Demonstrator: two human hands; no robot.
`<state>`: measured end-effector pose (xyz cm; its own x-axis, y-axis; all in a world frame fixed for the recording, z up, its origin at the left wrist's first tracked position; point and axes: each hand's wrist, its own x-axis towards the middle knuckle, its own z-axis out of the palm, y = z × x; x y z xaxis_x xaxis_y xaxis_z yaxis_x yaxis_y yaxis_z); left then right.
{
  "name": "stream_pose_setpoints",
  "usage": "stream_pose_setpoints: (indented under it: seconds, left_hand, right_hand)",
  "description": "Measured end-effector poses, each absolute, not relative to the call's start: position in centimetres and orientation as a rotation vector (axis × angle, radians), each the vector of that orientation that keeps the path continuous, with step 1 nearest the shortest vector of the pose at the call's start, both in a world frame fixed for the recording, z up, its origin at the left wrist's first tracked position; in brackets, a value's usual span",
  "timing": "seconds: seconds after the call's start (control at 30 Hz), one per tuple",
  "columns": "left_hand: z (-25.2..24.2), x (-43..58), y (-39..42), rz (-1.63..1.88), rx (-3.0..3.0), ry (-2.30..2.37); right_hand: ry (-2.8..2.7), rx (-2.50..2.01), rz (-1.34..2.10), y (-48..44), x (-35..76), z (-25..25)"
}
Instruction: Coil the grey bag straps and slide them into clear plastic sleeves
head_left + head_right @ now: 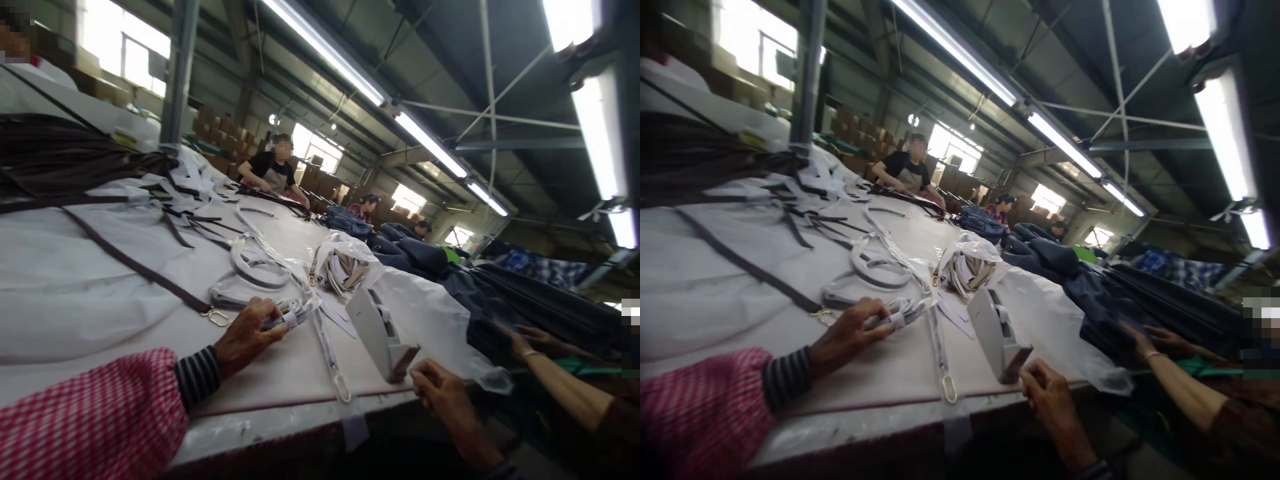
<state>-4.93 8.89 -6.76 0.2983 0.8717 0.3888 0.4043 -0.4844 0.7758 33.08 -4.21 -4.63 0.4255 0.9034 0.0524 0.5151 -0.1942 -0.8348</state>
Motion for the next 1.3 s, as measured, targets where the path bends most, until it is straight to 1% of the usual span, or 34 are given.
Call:
stream_pose_setpoints:
  seconds: [0.13, 0.23, 0.33, 0.6, 1.0, 1.13, 1.3]
  left_hand:
    - [-6.5, -4.7, 8.5, 1.145, 1.998, 1.156]
    - [-6.4, -4.8, 8.4, 1.165, 2.046, 1.134]
    - [-6.5, -4.8, 8.6, 1.222, 2.08, 1.122]
    - [-6.8, -4.6, 8.5, 1.32, 2.114, 1.123]
    - [-6.8, -4.8, 8.2, 1.353, 2.218, 1.197]
    - [-6.4, -5.1, 8.1, 1.273, 2.16, 1.199]
    - [-6.1, -4.9, 7.7, 1.18, 2.062, 1.215]
  right_hand:
    - [-1.384, -1.535, 0.909, -2.3, 24.0, -3.8]
    - [-1.378, -1.294, 1.103, -0.1, 17.5, -3.1]
    - [-1.307, -1.153, 1.171, 2.0, 13.9, -3.2]
    - [-1.248, -1.113, 1.217, 4.3, 12.2, -4.3]
    - [-1.316, -1.17, 1.155, 5.4, 11.5, -4.3]
    - [-1.403, -1.163, 1.13, 5.7, 12.0, -4.4]
    - [-1.475, -1.204, 0.989, 5.8, 12.5, -5.4]
